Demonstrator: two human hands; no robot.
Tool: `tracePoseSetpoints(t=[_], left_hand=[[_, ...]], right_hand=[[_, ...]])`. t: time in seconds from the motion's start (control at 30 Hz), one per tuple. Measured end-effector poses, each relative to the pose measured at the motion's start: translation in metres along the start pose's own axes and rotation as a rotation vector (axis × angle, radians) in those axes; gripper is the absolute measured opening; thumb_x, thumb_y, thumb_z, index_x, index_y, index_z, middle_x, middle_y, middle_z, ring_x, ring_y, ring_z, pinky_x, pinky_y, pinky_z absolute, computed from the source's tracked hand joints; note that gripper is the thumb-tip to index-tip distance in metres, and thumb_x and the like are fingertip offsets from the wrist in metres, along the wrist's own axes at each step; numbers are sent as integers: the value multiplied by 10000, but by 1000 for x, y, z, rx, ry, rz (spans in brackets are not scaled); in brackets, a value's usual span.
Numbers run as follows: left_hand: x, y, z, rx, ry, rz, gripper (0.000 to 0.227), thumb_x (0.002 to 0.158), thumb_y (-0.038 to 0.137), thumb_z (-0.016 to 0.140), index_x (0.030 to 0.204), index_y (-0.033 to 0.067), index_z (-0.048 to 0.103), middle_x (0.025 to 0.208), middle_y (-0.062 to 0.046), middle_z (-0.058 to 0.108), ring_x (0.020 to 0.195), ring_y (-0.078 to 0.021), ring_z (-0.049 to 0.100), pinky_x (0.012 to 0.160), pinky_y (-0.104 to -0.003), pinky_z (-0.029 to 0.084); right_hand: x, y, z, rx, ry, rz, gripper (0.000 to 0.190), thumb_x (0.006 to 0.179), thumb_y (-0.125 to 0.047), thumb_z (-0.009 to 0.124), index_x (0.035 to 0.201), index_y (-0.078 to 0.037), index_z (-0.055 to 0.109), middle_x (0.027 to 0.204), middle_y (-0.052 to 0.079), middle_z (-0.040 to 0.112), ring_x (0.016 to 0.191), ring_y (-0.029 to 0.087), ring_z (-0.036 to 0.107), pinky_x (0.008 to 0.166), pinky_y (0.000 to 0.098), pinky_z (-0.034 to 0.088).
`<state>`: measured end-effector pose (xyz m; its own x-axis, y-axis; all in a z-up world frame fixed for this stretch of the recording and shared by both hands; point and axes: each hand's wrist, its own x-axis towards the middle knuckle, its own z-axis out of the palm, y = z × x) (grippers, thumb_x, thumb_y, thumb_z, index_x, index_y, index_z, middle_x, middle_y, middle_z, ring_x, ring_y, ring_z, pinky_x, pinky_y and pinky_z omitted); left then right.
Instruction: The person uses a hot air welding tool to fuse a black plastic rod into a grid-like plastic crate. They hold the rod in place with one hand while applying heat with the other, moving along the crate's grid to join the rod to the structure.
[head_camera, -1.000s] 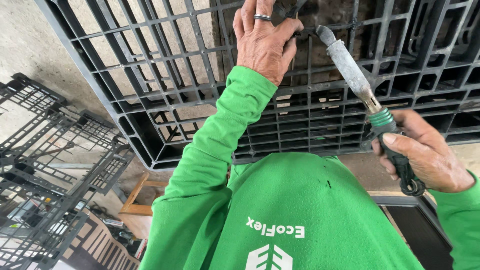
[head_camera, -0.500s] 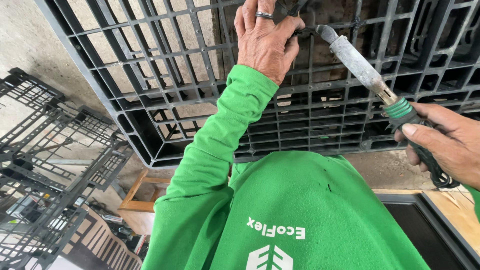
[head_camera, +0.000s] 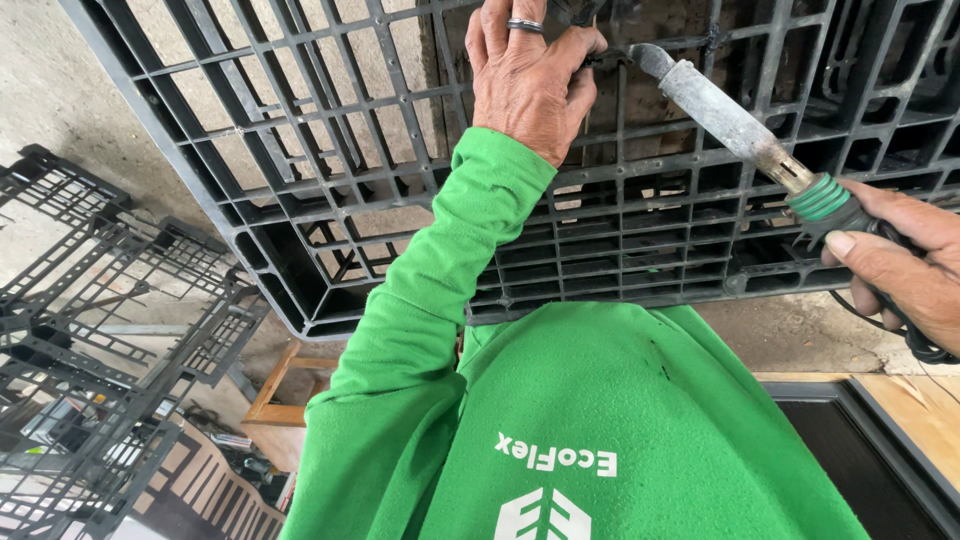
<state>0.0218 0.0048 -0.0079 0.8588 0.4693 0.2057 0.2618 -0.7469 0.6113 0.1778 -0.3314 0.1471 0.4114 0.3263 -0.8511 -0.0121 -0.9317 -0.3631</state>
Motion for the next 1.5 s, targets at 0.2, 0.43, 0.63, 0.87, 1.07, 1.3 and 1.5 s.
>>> tracePoseSetpoints(t=[0.2,0.43,0.63,0.87,1.07,1.3,1.5], left_hand=[[-1,1,-1,7,2,7,279,823,138,842,1062,213,721,1467,-104,376,1368,-395,362,1160,-616,329],[-1,-2,1,6,0,18,283,835,144,847,1080,211,722,1456,-109,370,1370,-394,358,1161,-619,327],[-1,-2,1,9,2,15,278,834,141,841,1074,214,721,1458,-117,377,1373,-394,357,1166,-621,325],[-1,-1,1,9,-6,16,280,828,136,837,1071,214,722,1427,-113,379,1352,-391,368,1158,-619,327],[0,0,-1,15,0,19,276,825,137,841,1064,206,722,1467,-105,375,1359,-391,370,1160,-612,327],[-1,0,-1,7,-4,11,271,824,140,841,1057,205,721,1472,-107,374,1369,-391,365,1161,-612,329],[-1,-2,2,10,-13,14,271,839,135,838,1074,209,724,1460,-101,376,1369,-387,360,1166,-613,325]], right_hand=[[-2,-2,-2,-49,26,-47,570,1058,-207,593,1625,-159,570,914,75,673,578,106,573,456,263,481],[-3,-6,-1,-143,29,-29,561,1072,-201,577,1632,-161,562,891,88,644,523,131,596,436,286,513],[-4,-8,0,-130,33,-20,559,1070,-207,569,1626,-156,552,900,85,635,544,125,592,438,286,510],[-4,-6,-2,-106,12,-16,574,1068,-211,573,1640,-172,552,897,79,631,547,119,578,449,277,497],[-4,-8,-2,-82,14,-19,565,1060,-209,574,1623,-162,560,885,74,650,552,116,573,445,274,489],[-2,-8,-1,-117,17,-10,558,1065,-211,567,1619,-154,554,913,87,637,545,128,594,437,285,508],[-2,-2,-2,-63,-2,10,579,1062,-221,564,1639,-164,549,918,97,646,566,137,591,453,293,503]])
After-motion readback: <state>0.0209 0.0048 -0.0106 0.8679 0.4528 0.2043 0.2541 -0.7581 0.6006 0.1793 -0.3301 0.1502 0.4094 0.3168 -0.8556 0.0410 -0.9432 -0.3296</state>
